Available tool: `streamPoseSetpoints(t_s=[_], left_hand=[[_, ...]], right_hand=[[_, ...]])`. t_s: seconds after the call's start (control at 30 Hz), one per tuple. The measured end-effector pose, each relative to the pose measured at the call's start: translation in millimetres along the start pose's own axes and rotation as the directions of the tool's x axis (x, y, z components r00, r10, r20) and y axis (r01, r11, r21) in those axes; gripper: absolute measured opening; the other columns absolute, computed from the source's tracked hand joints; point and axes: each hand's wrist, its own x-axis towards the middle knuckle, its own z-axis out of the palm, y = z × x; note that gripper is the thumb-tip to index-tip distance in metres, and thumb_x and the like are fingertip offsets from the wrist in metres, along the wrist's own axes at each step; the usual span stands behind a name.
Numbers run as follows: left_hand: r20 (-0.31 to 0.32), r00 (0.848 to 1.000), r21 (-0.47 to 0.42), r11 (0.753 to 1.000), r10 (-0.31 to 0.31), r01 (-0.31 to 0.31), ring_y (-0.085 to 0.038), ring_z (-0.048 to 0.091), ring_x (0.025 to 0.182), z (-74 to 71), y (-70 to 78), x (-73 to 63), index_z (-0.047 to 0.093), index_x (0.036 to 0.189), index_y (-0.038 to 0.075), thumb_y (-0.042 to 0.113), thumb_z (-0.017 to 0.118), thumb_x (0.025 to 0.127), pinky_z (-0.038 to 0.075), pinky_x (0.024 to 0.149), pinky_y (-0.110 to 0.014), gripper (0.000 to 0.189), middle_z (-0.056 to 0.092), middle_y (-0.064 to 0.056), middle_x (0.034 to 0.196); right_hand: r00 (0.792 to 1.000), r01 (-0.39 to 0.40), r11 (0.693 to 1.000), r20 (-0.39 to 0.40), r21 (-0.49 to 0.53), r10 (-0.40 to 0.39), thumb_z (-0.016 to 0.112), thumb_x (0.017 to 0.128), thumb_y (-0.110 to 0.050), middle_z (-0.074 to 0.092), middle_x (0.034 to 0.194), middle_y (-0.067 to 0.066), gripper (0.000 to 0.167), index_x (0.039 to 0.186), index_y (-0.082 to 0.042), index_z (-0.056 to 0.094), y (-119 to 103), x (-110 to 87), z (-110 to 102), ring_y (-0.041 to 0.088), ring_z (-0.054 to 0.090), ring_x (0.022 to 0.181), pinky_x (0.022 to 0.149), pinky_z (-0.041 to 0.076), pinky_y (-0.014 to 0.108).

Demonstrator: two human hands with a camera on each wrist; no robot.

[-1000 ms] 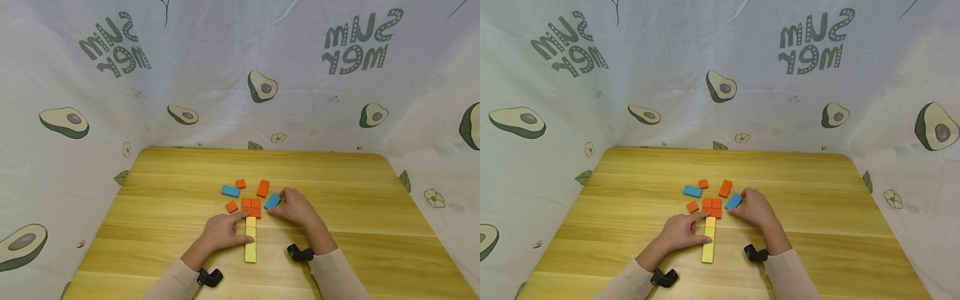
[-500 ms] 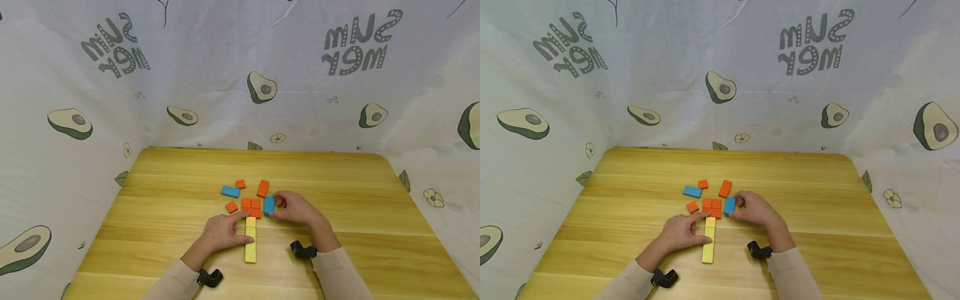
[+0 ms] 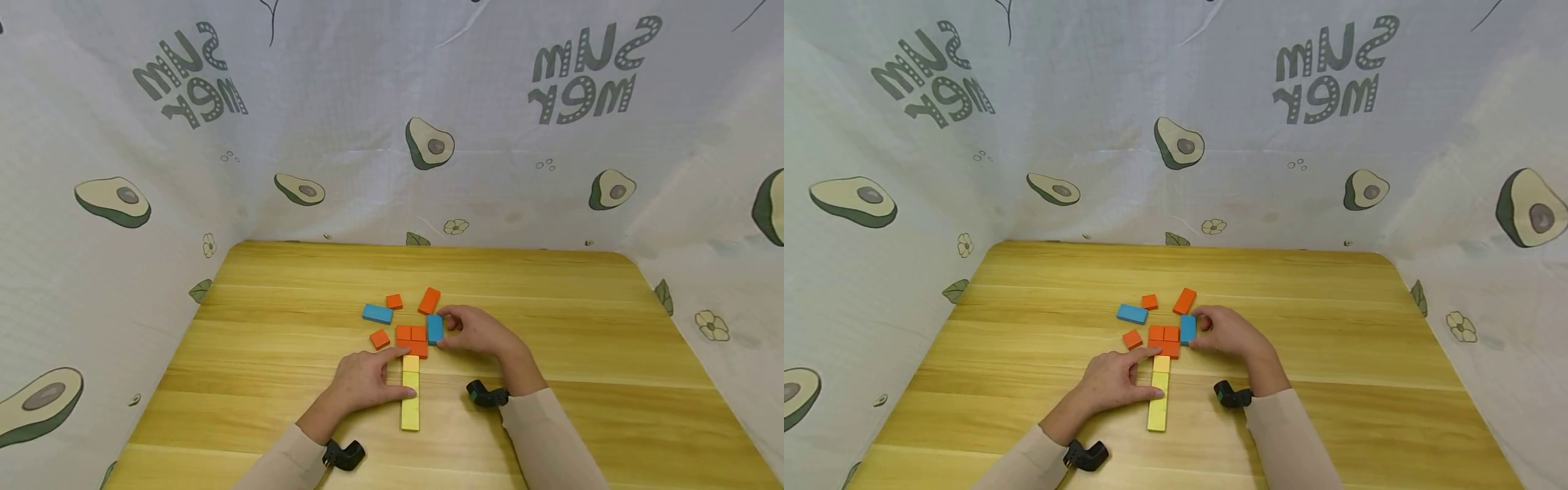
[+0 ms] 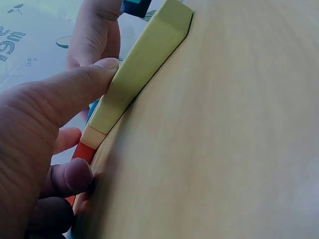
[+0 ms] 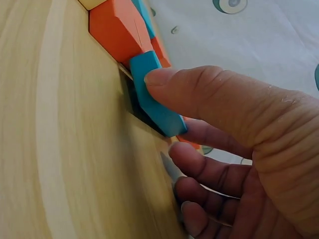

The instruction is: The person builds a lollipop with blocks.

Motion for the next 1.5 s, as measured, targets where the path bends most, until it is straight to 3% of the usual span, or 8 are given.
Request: streamPoseSetpoints(t_s=[0.47,1.07,1.27,1.4,1.5], left_hand=[[0.004,1.000,0.007,1.000,-0.001,0.001,-0.004,0.039,0.047,0.3,0.7,-0.1,0.061,0.140,0.036,0.075,0.073,0.076,0.030,0.048,-0.025,0.076,0.043,0.015,0.055],[-0.009,1.000,0.008,1.000,0.009,-0.009,-0.003,0.039,0.047,1.9,-1.9,0.0,0.061,0.141,0.037,0.075,0.073,0.077,0.030,0.048,-0.025,0.076,0.044,0.016,0.055],[-0.010,1.000,-0.055,0.998,0.024,-0.024,-0.001,0.042,0.049,0.8,-4.1,-0.3,0.060,0.143,0.034,0.071,0.071,0.082,0.033,0.049,-0.024,0.073,0.047,0.018,0.058],[-0.076,0.997,-0.151,0.988,0.010,-0.021,0.001,0.043,0.051,-3.2,-8.7,1.2,0.063,0.140,0.025,0.056,0.070,0.092,0.036,0.050,-0.021,0.058,0.050,0.016,0.060],[-0.179,0.983,-0.134,0.991,-0.038,0.014,0.001,0.042,0.050,-6.6,-13.0,2.9,0.066,0.135,0.020,0.046,0.069,0.096,0.036,0.048,-0.020,0.048,0.050,0.014,0.060]], right_hand=[[0.999,0.030,0.996,-0.039,0.082,-0.026,0.085,0.083,-0.029,0.055,0.098,0.006,0.053,0.128,-0.011,0.063,7.1,1.5,7.5,0.021,0.049,0.089,0.079,0.043,0.036],[0.998,0.029,0.997,-0.061,0.077,-0.024,0.086,0.082,-0.031,0.055,0.100,0.005,0.058,0.131,-0.010,0.061,9.6,3.1,11.2,0.020,0.049,0.090,0.080,0.043,0.035],[0.998,0.024,0.996,-0.055,0.089,-0.020,0.086,0.082,-0.030,0.055,0.099,0.006,0.062,0.133,-0.009,0.060,9.3,4.1,11.5,0.020,0.049,0.089,0.079,0.042,0.035],[0.998,0.028,0.995,-0.057,0.098,-0.023,0.086,0.082,-0.030,0.056,0.099,0.006,0.063,0.135,-0.009,0.059,9.1,4.1,11.8,0.020,0.050,0.088,0.079,0.043,0.035],[0.998,0.025,0.995,-0.058,0.100,-0.019,0.086,0.082,-0.031,0.056,0.100,0.006,0.064,0.135,-0.009,0.059,9.4,4.1,11.6,0.020,0.050,0.089,0.080,0.043,0.035]])
